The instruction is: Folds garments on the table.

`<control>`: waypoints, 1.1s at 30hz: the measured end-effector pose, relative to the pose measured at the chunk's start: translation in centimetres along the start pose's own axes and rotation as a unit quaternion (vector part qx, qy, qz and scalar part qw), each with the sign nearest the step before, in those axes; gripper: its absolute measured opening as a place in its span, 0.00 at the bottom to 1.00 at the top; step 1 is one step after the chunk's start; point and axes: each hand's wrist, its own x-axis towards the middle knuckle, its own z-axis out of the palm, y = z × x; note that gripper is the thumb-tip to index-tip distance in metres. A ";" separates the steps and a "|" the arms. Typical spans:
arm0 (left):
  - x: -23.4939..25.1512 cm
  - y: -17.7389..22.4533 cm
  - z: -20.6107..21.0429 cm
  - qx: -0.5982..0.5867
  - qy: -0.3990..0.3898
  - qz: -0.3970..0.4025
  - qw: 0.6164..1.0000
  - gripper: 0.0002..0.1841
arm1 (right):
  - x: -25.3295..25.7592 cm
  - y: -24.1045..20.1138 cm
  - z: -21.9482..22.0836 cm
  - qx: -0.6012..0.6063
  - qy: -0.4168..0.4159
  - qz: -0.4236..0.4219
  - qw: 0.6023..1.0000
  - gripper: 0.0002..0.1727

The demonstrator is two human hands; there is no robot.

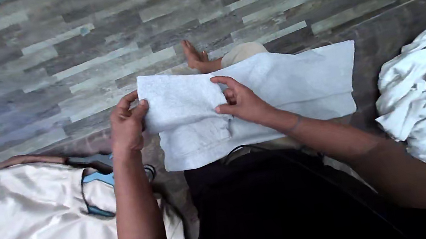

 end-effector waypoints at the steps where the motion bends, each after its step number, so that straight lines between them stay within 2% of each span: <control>1: -0.1 -0.8 0.2 0.023 0.006 -0.018 1.000 0.20 | -0.2 0.9 0.3 -0.005 0.009 0.007 1.000 0.43; 4: -0.2 -3.0 0.8 0.176 0.013 -0.025 0.984 0.35 | 0.4 2.4 0.2 -0.024 0.025 0.049 0.998 0.42; 6: -0.7 -3.0 1.9 0.284 0.072 0.045 0.955 0.39 | -0.1 1.8 -1.1 -0.063 0.007 0.033 0.997 0.40; 8: -1.5 -1.5 3.6 0.339 0.085 0.166 0.922 0.36 | -1.4 0.6 -3.4 -0.160 0.027 -0.030 0.986 0.32; 10: -2.1 -0.5 5.9 0.370 0.021 0.288 0.883 0.34 | -2.7 1.2 -7.0 -0.288 0.122 -0.106 0.944 0.27; 12: -1.6 -1.5 8.3 0.422 -0.064 0.359 0.830 0.32 | -3.6 4.7 -12.1 -0.405 0.229 -0.129 0.876 0.25; 13: -1.1 -2.4 9.0 0.453 -0.103 0.355 0.811 0.32 | -4.3 7.1 -15.0 -0.448 0.260 -0.089 0.851 0.26; 15: -0.1 -3.7 9.6 0.507 -0.162 0.306 0.789 0.32 | -6.1 11.2 -20.4 -0.475 0.285 0.032 0.832 0.28; 16: 0.1 -3.3 9.7 0.522 -0.181 0.278 0.786 0.33 | -6.8 12.5 -22.6 -0.476 0.299 0.064 0.825 0.29; 19: 0.2 -0.4 10.1 0.523 -0.184 0.229 0.800 0.34 | -8.0 11.9 -26.3 -0.427 0.358 0.086 0.826 0.30; 21: 1.3 1.1 11.4 0.515 -0.151 0.253 0.804 0.34 | -8.3 11.0 -27.8 -0.394 0.362 0.116 0.837 0.30; 23: 3.2 2.3 13.6 0.509 -0.138 0.257 0.810 0.35 | -7.7 10.4 -28.6 -0.377 0.372 0.130 0.839 0.25; 26: 5.9 3.2 17.0 0.512 -0.189 0.192 0.815 0.33 | -7.0 9.6 -28.6 -0.382 0.372 0.135 0.836 0.18; 29: 7.6 3.1 18.8 0.493 -0.210 0.168 0.827 0.22 | -7.4 8.7 -29.1 -0.390 0.383 0.153 0.823 0.20; 33: 8.3 1.9 19.2 0.494 -0.189 0.183 0.829 0.20 | -7.1 10.0 -29.8 -0.386 0.421 0.165 0.804 0.25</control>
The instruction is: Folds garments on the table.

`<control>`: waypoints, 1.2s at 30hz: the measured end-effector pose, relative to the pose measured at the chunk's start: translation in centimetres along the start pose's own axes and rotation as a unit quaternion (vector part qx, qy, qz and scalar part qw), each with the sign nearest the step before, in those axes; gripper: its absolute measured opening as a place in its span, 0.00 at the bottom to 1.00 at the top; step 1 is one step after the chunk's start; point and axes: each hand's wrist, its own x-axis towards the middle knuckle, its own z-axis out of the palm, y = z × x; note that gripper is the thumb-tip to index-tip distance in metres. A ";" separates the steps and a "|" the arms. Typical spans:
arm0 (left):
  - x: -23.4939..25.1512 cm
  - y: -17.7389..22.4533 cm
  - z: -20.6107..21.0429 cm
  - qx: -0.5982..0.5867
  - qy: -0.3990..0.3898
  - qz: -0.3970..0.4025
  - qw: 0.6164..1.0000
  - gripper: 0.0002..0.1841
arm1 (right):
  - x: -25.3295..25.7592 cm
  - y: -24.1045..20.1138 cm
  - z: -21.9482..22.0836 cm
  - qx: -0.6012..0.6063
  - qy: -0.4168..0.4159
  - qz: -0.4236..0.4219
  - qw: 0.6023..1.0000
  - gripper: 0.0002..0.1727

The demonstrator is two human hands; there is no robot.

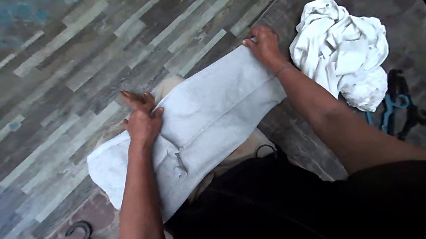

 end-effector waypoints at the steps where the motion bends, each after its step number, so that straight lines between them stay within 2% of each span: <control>1: -0.1 0.2 0.1 0.016 0.002 -0.001 1.000 0.21 | -0.1 0.3 0.3 0.011 0.017 0.003 1.000 0.27; 5: -2.5 3.0 -0.4 0.051 0.051 0.060 0.996 0.25 | -3.8 2.8 -0.6 0.085 0.082 0.076 0.990 0.40; 8: -4.5 6.6 0.2 0.063 0.034 0.143 0.987 0.31 | -9.1 5.8 -0.4 0.074 0.072 0.117 0.988 0.45; 10: -4.8 8.8 1.7 0.076 0.013 0.206 0.975 0.36 | -11.3 7.0 0.6 0.043 0.064 0.096 0.992 0.42; 13: -4.9 11.1 4.8 0.102 -0.036 0.275 0.955 0.39 | -12.2 7.0 1.3 0.050 0.041 0.079 0.995 0.31; 16: -5.0 12.7 6.3 0.133 -0.104 0.294 0.941 0.32 | -12.3 5.5 0.8 0.072 0.015 0.112 0.991 0.28; 18: -5.1 13.6 6.3 0.136 -0.133 0.285 0.940 0.30 | -12.3 4.6 0.5 0.079 0.014 0.147 0.986 0.33; 20: -5.5 14.4 6.2 0.120 -0.153 0.276 0.941 0.30 | -12.4 3.2 0.3 0.066 -0.006 0.186 0.980 0.43; 22: -5.9 15.5 6.3 0.113 -0.193 0.264 0.938 0.31 | -12.4 2.1 0.3 0.070 -0.050 0.208 0.974 0.45; 25: -6.2 16.5 7.3 0.112 -0.219 0.267 0.932 0.31 | -11.8 2.4 -0.2 0.135 -0.092 0.186 0.969 0.33; 29: -6.5 16.9 7.8 0.098 -0.212 0.283 0.930 0.31 | -12.0 2.0 -2.2 0.183 -0.151 0.189 0.953 0.30; 31: -6.6 16.7 8.2 0.088 -0.221 0.284 0.929 0.32 | -12.1 2.3 -2.3 0.251 -0.177 0.201 0.930 0.24; 34: -6.7 16.3 8.5 0.056 -0.204 0.296 0.931 0.33 | -11.8 4.1 -2.1 0.399 -0.124 0.181 0.890 0.18; 36: -7.4 15.6 8.5 -0.046 -0.145 0.316 0.936 0.33 | -12.3 2.3 -3.4 0.458 -0.090 0.126 0.875 0.10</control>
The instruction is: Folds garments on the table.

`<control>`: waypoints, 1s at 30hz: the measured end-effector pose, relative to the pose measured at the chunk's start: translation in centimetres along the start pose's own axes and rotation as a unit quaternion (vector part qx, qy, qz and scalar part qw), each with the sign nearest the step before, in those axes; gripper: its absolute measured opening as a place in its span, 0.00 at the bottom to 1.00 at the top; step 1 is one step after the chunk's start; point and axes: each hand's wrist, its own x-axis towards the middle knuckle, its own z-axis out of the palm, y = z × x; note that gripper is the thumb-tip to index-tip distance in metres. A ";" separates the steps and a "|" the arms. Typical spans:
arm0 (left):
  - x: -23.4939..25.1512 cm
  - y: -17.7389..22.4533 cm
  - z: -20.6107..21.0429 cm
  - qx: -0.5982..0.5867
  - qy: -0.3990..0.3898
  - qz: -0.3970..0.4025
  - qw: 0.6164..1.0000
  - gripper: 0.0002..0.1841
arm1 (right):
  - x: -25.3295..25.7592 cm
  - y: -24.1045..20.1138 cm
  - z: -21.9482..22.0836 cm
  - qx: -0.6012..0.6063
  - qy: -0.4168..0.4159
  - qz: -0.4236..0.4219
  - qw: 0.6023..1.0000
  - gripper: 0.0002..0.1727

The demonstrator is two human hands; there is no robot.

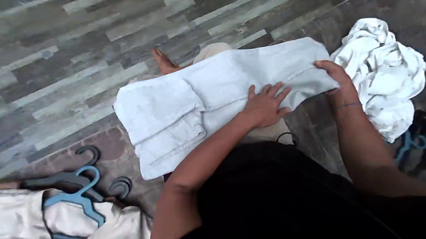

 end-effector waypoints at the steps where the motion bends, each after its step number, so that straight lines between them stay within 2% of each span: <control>1: -0.8 0.0 -0.2 -0.065 0.053 0.015 0.996 0.33 | -1.0 -1.7 0.8 -0.019 -0.011 -0.027 0.999 0.09; 2: -1.8 -0.1 -0.8 -0.147 0.106 0.025 0.983 0.32 | -2.5 -3.8 2.0 -0.071 -0.023 -0.048 0.996 0.08; 4: -4.5 -0.4 -2.7 -0.333 0.186 0.002 0.924 0.29 | -5.7 -8.1 4.9 -0.190 -0.075 -0.069 0.977 0.17; 7: -8.8 -1.9 -5.7 -0.563 0.246 -0.154 0.774 0.29 | -8.6 -11.1 10.0 -0.291 -0.182 -0.099 0.934 0.31; 9: -10.9 -3.9 -6.5 -0.634 0.268 -0.220 0.691 0.34 | -9.5 -11.3 14.2 -0.337 -0.259 -0.091 0.900 0.39; 11: -12.2 -5.5 -6.1 -0.666 0.256 -0.240 0.658 0.38 | -9.9 -10.3 18.3 -0.359 -0.342 -0.070 0.865 0.42; 13: -12.2 -6.1 -4.8 -0.668 0.251 -0.258 0.651 0.32 | -9.8 -8.5 21.0 -0.312 -0.419 -0.006 0.853 0.44; 15: -11.7 -6.5 -3.6 -0.657 0.279 -0.257 0.652 0.20 | -9.3 -8.1 21.2 -0.281 -0.439 0.006 0.853 0.40; 16: -11.5 -6.7 -3.1 -0.647 0.300 -0.249 0.655 0.22 | -9.1 -8.3 20.5 -0.271 -0.416 -0.028 0.867 0.35; 18: -11.3 -6.9 -2.3 -0.624 0.333 -0.236 0.666 0.34 | -8.3 -8.3 18.0 -0.245 -0.324 -0.126 0.905 0.27; 20: -11.3 -7.0 -1.9 -0.603 0.360 -0.225 0.676 0.39 | -6.9 -7.1 15.2 -0.252 -0.226 -0.207 0.918 0.28; 22: -11.4 -6.7 -2.2 -0.548 0.362 -0.229 0.718 0.43 | -5.8 -4.8 12.6 -0.311 -0.213 -0.205 0.903 0.38; 24: -12.4 -5.7 -2.8 -0.428 0.327 -0.249 0.805 0.47 | -5.2 -2.3 11.4 -0.388 -0.239 -0.156 0.876 0.47; 26: -14.8 -4.1 -4.2 -0.265 0.286 -0.252 0.886 0.42 | -5.0 -2.8 11.8 -0.437 -0.232 -0.161 0.854 0.47; 27: -16.5 -3.3 -4.7 -0.192 0.291 -0.254 0.902 0.36 | -4.7 -4.2 12.4 -0.451 -0.222 -0.187 0.844 0.44; 28: -18.4 -2.9 -5.0 -0.143 0.314 -0.266 0.900 0.32 | -4.5 -6.0 13.4 -0.459 -0.223 -0.213 0.833 0.41; 30: -22.9 -2.8 -4.9 -0.111 0.370 -0.335 0.859 0.28 | -4.3 -10.3 17.1 -0.467 -0.259 -0.257 0.805 0.35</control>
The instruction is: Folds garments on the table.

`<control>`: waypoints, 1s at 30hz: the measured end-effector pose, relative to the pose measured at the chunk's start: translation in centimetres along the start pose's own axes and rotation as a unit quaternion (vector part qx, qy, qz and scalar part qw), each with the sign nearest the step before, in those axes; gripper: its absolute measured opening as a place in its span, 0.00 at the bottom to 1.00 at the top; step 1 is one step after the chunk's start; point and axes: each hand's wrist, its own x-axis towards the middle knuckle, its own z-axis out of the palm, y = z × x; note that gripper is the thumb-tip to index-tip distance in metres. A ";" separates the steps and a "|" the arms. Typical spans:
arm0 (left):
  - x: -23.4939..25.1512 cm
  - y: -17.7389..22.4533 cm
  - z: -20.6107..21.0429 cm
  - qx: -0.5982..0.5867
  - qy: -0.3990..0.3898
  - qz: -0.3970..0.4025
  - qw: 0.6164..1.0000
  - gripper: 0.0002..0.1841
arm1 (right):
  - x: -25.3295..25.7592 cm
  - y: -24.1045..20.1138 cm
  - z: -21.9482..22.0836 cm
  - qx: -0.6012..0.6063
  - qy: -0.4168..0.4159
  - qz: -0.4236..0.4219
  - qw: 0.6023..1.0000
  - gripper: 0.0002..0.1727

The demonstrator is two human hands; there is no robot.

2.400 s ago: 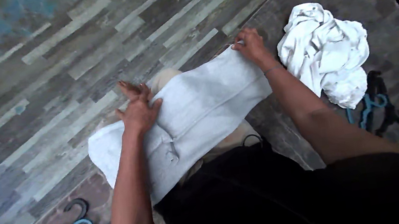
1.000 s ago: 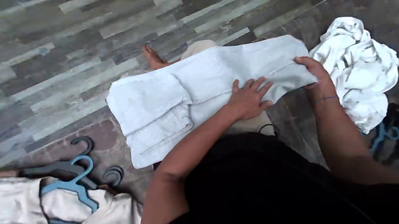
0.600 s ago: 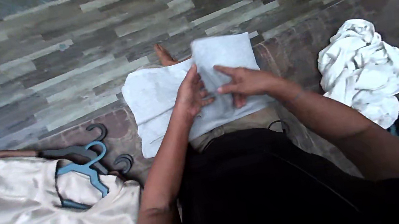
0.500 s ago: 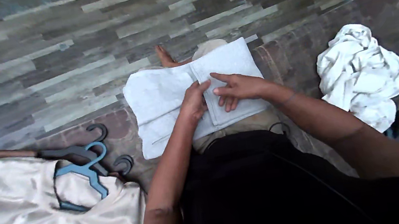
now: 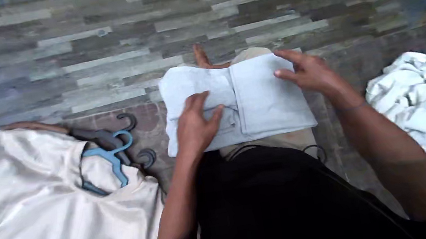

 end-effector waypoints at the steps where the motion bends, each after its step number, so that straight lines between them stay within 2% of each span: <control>1: -1.0 -1.7 -1.1 0.008 0.041 -0.052 0.998 0.30 | 2.2 -2.4 -0.7 -0.006 -0.024 -0.041 0.999 0.33; 3: -3.1 -5.3 -2.2 0.018 0.095 -0.170 0.981 0.33 | 7.3 -7.4 -0.4 -0.019 -0.080 -0.122 0.989 0.32; 5: -5.1 -7.9 -1.8 -0.006 0.101 -0.263 0.960 0.34 | 12.7 -12.0 2.1 -0.042 -0.141 -0.162 0.976 0.35; 7: -6.5 -9.2 -0.3 -0.078 0.072 -0.318 0.942 0.31 | 17.3 -15.5 6.0 -0.087 -0.200 -0.161 0.963 0.40; 9: -7.0 -10.3 1.6 -0.168 0.063 -0.330 0.927 0.30 | 20.3 -17.8 10.1 -0.132 -0.248 -0.160 0.946 0.44; 12: -6.8 -10.5 2.9 -0.235 0.092 -0.326 0.911 0.29 | 21.6 -19.4 14.1 -0.157 -0.301 -0.183 0.923 0.39; 15: -6.8 -10.1 3.7 -0.208 0.129 -0.345 0.906 0.30 | 22.2 -19.2 15.2 -0.134 -0.308 -0.190 0.923 0.33; 19: -7.4 -8.8 4.0 -0.127 0.111 -0.387 0.906 0.33 | 21.7 -18.6 13.7 -0.150 -0.273 -0.122 0.942 0.41; 21: -7.3 -8.4 4.1 -0.179 0.123 -0.413 0.884 0.33 | 21.3 -18.9 13.4 -0.190 -0.287 -0.104 0.933 0.45; 22: -7.0 -8.7 4.5 -0.241 0.164 -0.414 0.863 0.29 | 21.5 -19.1 13.6 -0.200 -0.299 -0.110 0.927 0.45; 23: -6.6 -9.0 5.0 -0.324 0.223 -0.398 0.829 0.21 | 22.0 -19.2 14.0 -0.193 -0.307 -0.123 0.924 0.42; 24: -6.3 -9.5 5.1 -0.429 0.267 -0.376 0.777 0.15 | 22.6 -19.2 14.4 -0.171 -0.308 -0.147 0.924 0.36; 25: -6.1 -9.9 5.1 -0.514 0.292 -0.357 0.723 0.15 | 22.9 -19.2 14.6 -0.137 -0.305 -0.172 0.927 0.29; 26: -5.9 -10.2 4.8 -0.565 0.306 -0.343 0.685 0.17 | 22.9 -19.2 14.4 -0.105 -0.300 -0.193 0.928 0.23; 27: -5.8 -10.0 4.2 -0.589 0.316 -0.323 0.670 0.17 | 22.9 -19.3 13.8 -0.073 -0.290 -0.210 0.931 0.19; 28: -5.8 -9.4 3.4 -0.596 0.321 -0.294 0.674 0.15 | 22.9 -19.2 12.9 -0.031 -0.279 -0.215 0.935 0.17; 30: -5.8 -6.9 1.1 -0.588 0.314 -0.206 0.717 0.13 | 22.3 -18.4 10.4 0.099 -0.266 -0.202 0.938 0.15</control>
